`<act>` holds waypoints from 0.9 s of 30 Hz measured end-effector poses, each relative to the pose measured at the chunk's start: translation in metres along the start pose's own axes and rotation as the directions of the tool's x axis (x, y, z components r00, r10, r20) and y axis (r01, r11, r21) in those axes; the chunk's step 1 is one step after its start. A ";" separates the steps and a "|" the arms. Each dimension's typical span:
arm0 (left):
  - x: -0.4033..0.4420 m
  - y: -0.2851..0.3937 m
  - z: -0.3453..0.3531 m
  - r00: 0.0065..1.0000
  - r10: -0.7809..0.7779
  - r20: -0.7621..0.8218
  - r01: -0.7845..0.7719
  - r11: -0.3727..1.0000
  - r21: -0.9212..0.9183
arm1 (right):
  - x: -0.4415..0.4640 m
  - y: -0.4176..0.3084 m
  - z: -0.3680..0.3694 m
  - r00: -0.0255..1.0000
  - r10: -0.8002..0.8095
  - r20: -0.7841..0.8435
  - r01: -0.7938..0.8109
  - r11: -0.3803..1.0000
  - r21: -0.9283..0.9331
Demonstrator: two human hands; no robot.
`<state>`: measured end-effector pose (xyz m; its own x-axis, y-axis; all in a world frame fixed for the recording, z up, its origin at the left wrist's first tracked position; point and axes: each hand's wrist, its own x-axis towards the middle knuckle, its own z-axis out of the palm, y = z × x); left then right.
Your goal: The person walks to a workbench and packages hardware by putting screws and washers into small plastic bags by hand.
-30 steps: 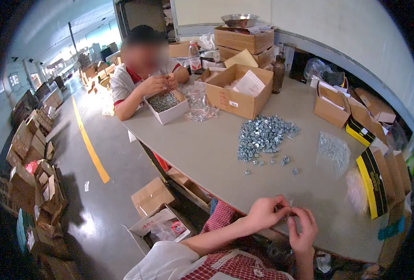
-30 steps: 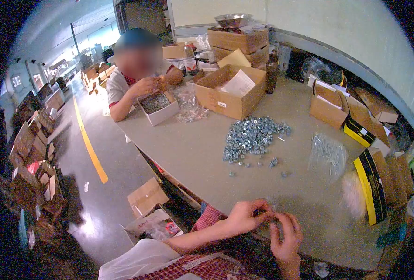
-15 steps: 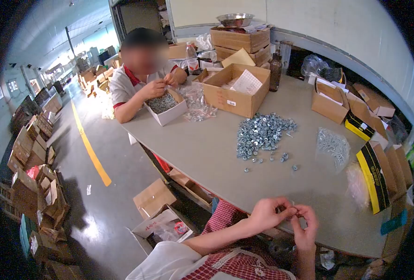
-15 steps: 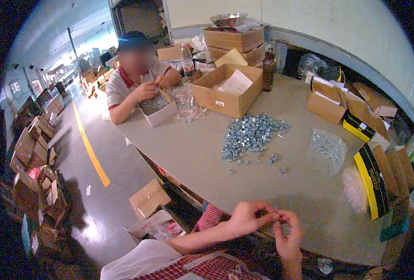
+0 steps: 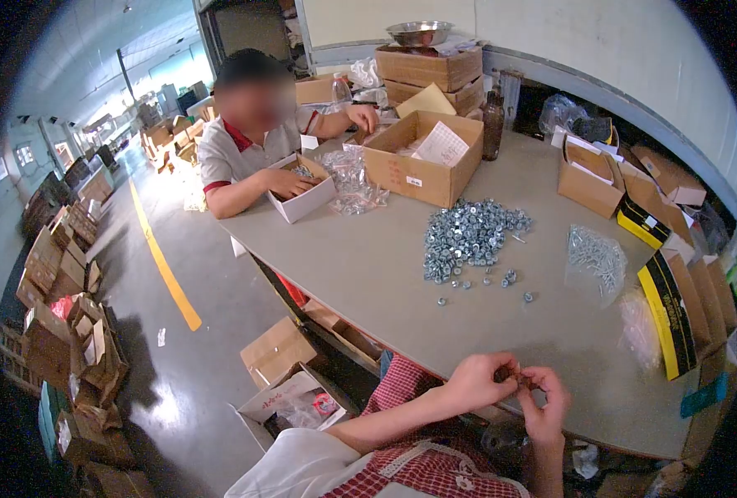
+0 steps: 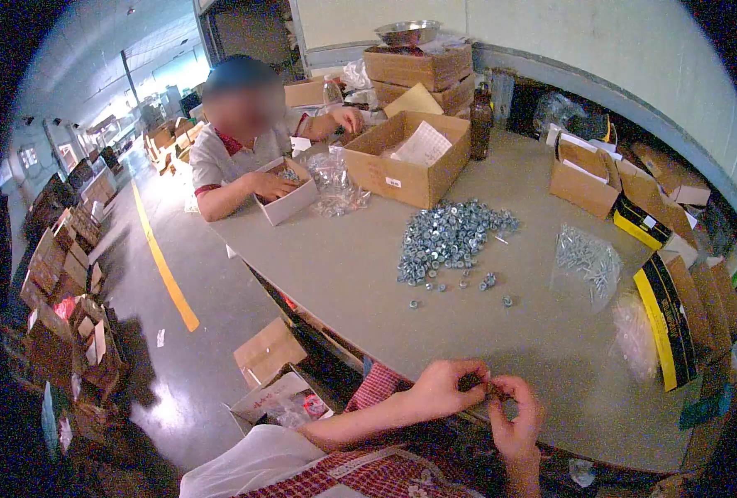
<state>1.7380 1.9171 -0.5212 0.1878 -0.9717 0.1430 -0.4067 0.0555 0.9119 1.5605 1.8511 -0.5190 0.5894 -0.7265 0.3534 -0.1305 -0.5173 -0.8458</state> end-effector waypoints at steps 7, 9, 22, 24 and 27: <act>0.001 -0.002 0.001 0.999 -0.033 0.014 0.033 0.999 0.020 | 0.002 -0.001 0.000 1.000 -0.017 0.009 0.017 1.000 -0.021; 0.003 -0.007 0.002 0.999 -0.043 0.006 0.043 0.999 0.029 | 0.004 -0.003 -0.001 0.998 -0.057 0.027 0.059 0.996 -0.061; 0.004 -0.006 0.009 0.997 0.037 -0.064 -0.039 0.999 -0.037 | 0.010 0.010 -0.005 0.997 0.003 0.074 0.011 0.983 -0.182; 0.006 -0.010 0.011 0.997 0.047 -0.063 -0.047 0.999 -0.001 | 0.011 0.001 -0.004 0.999 0.001 0.040 0.004 0.990 -0.140; 0.007 -0.009 0.008 1.000 -0.007 0.015 0.007 1.000 0.022 | 0.012 -0.002 -0.009 0.987 0.150 0.060 -0.141 0.982 -0.124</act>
<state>1.7360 1.9076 -0.5316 0.1773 -0.9754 0.1307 -0.4252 0.0439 0.9040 1.5601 1.8395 -0.5096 0.6100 -0.7672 0.1983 -0.3103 -0.4615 -0.8311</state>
